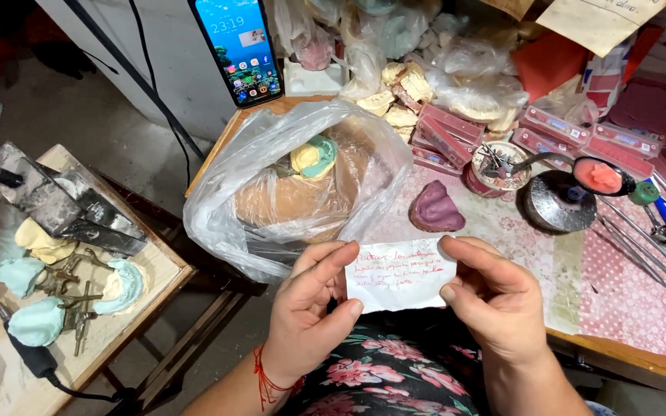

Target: Inspecting a dental model and checking patient references on a smartphone and a handwritten note.

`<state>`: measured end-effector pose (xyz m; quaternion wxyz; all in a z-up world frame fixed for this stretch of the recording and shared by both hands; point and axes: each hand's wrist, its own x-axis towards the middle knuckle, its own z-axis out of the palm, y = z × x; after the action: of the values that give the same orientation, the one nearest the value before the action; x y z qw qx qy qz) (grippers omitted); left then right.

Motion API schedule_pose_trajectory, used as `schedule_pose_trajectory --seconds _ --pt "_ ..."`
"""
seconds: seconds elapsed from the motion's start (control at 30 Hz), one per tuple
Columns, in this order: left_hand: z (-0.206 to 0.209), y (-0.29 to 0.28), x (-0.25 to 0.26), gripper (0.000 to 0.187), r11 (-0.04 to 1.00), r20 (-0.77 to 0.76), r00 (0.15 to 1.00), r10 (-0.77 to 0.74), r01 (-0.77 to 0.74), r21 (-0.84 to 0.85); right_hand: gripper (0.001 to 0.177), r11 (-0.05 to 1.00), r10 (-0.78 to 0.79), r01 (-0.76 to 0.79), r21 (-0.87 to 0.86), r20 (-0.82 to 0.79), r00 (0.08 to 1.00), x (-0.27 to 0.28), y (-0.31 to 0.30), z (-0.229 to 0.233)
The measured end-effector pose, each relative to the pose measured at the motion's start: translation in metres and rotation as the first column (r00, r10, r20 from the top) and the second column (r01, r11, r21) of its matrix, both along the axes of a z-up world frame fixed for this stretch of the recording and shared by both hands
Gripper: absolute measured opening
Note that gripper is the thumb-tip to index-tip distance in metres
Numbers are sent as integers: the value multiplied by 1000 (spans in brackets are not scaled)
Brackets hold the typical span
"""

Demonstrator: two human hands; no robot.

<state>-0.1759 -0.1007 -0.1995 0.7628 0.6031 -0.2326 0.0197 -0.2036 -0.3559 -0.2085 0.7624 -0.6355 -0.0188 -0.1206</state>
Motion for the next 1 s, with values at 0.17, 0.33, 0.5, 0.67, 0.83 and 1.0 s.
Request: schedule_pose_trajectory --seconds 0.17,0.33,0.5,0.67,0.83,1.0 --pt "-2 0 0 55 1000 0 1000 -3 3 -14 54 1000 5 -6 9 16 1000 0 1 0" --pt "-2 -1 1 56 1000 -13 1000 -5 5 -12 53 1000 -10 10 -6 11 1000 0 1 1" --pt "0 0 0 56 1000 0 1000 -6 6 3 53 1000 -15 15 -9 4 1000 1 0 1" --pt "2 0 0 56 1000 -2 1000 -5 5 19 54 999 -25 25 -22 -8 1000 3 0 0" --pt "3 0 -1 56 999 9 1000 6 -6 38 55 1000 -16 17 8 -4 1000 2 1 2" --pt "4 0 -1 57 1000 21 1000 1 -2 24 55 1000 -27 27 -1 8 1000 1 1 0"
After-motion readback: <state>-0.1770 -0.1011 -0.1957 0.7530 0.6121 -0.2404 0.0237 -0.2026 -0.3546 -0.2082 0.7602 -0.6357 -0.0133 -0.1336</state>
